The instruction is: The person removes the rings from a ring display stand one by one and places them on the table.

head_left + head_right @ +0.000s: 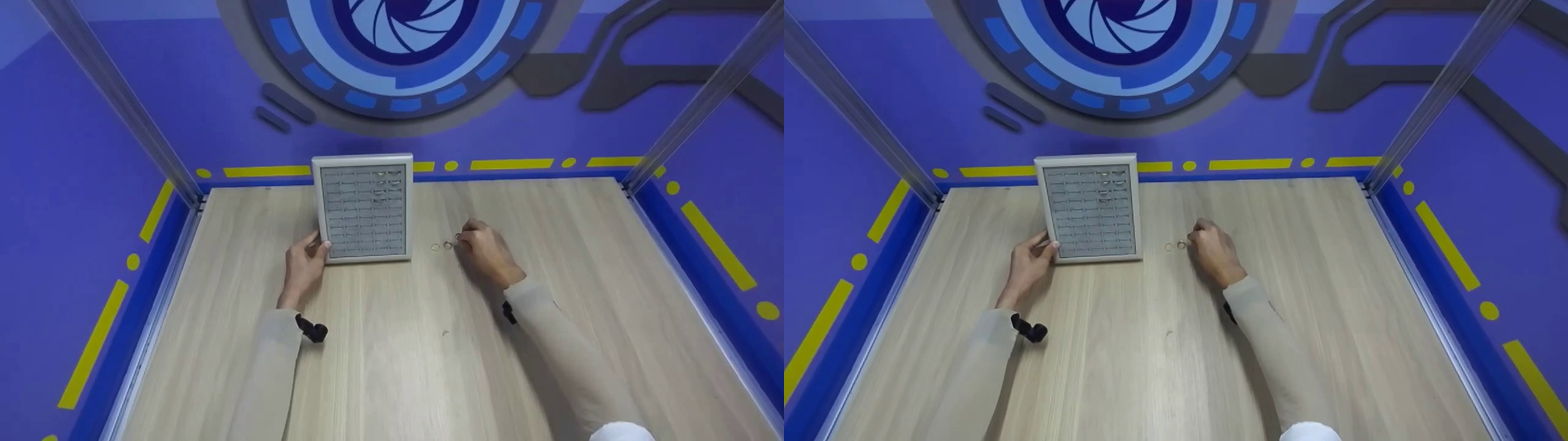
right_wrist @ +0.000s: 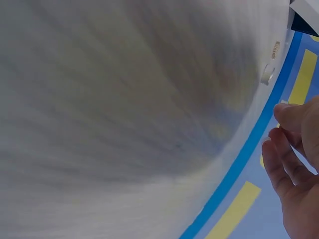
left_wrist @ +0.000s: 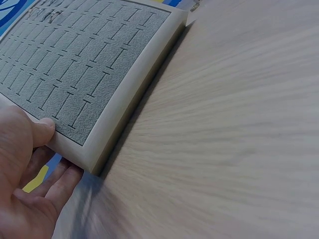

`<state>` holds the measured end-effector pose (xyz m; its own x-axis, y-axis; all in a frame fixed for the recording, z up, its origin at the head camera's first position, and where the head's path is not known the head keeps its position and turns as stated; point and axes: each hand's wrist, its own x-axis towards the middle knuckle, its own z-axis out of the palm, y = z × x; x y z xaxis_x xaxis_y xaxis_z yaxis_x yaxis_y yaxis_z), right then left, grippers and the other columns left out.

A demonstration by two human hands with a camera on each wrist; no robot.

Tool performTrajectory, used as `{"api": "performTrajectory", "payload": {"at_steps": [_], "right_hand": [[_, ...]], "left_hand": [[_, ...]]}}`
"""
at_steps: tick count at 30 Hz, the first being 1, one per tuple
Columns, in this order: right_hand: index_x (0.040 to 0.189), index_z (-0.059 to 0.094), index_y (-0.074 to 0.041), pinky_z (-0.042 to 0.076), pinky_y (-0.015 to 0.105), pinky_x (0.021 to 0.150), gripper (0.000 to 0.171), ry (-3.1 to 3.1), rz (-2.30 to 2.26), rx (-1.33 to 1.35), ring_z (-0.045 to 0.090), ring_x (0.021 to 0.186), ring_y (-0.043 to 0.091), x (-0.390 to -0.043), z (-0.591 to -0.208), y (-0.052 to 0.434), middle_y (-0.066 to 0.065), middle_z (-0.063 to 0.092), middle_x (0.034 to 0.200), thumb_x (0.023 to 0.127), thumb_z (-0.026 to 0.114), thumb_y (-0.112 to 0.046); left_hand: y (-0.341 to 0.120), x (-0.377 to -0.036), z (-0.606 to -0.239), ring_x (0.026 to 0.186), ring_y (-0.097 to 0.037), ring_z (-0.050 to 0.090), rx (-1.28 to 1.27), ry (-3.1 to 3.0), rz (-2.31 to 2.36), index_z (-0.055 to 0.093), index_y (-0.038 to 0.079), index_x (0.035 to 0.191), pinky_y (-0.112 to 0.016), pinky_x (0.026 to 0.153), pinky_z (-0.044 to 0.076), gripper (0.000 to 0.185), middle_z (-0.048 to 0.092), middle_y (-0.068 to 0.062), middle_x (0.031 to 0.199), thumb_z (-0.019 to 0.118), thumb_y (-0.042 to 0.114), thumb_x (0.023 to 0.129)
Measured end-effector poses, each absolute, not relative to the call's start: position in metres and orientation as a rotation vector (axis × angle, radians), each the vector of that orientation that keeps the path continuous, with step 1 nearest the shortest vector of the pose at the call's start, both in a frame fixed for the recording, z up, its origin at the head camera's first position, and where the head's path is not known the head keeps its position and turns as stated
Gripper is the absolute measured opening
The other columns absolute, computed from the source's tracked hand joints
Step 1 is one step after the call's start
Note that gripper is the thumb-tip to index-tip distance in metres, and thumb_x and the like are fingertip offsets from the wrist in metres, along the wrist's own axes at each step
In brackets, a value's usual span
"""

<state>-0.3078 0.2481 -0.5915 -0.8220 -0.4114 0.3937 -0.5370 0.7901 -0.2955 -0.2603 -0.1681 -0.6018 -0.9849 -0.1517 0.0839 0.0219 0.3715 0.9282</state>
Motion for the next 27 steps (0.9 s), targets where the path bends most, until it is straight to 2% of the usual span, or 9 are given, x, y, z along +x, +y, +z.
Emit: {"api": "performTrajectory", "payload": {"at_steps": [7,14,27], "right_hand": [[0.095,0.082,0.003,0.065,0.045,0.077,0.012,-2.707,0.543,0.731,0.074,0.090,0.032,-0.3094,-0.5955,0.2490,0.016,0.072,0.098,0.097,0.071,0.006],[0.099,0.083,0.002,0.066,0.045,0.081,0.014,-2.775,0.563,0.718,0.075,0.095,0.034,-0.3075,-0.5966,0.2514,0.015,0.071,0.102,0.101,0.070,0.001],[0.101,0.083,0.003,0.066,0.042,0.085,0.012,-2.829,0.592,0.689,0.075,0.097,0.034,-0.3072,-0.5987,0.2517,0.017,0.072,0.103,0.099,0.071,0.004]], "left_hand": [[-0.1670,-0.2603,-0.6019,0.131,-0.035,0.066,0.137,-2.468,-1.696,0.053,-0.002,0.153,-0.046,0.119,0.048,0.052,0.064,-0.022,0.148,0.068,0.014,0.106],[-0.1658,-0.2616,-0.6023,0.132,-0.038,0.066,0.130,-2.458,-1.696,0.054,-0.005,0.152,-0.046,0.117,0.050,0.051,0.064,-0.025,0.146,0.068,0.013,0.106],[-0.1665,-0.2617,-0.6028,0.130,-0.037,0.068,0.112,-2.458,-1.682,0.054,-0.005,0.151,-0.046,0.116,0.051,0.051,0.064,-0.024,0.146,0.068,0.012,0.105]]}}
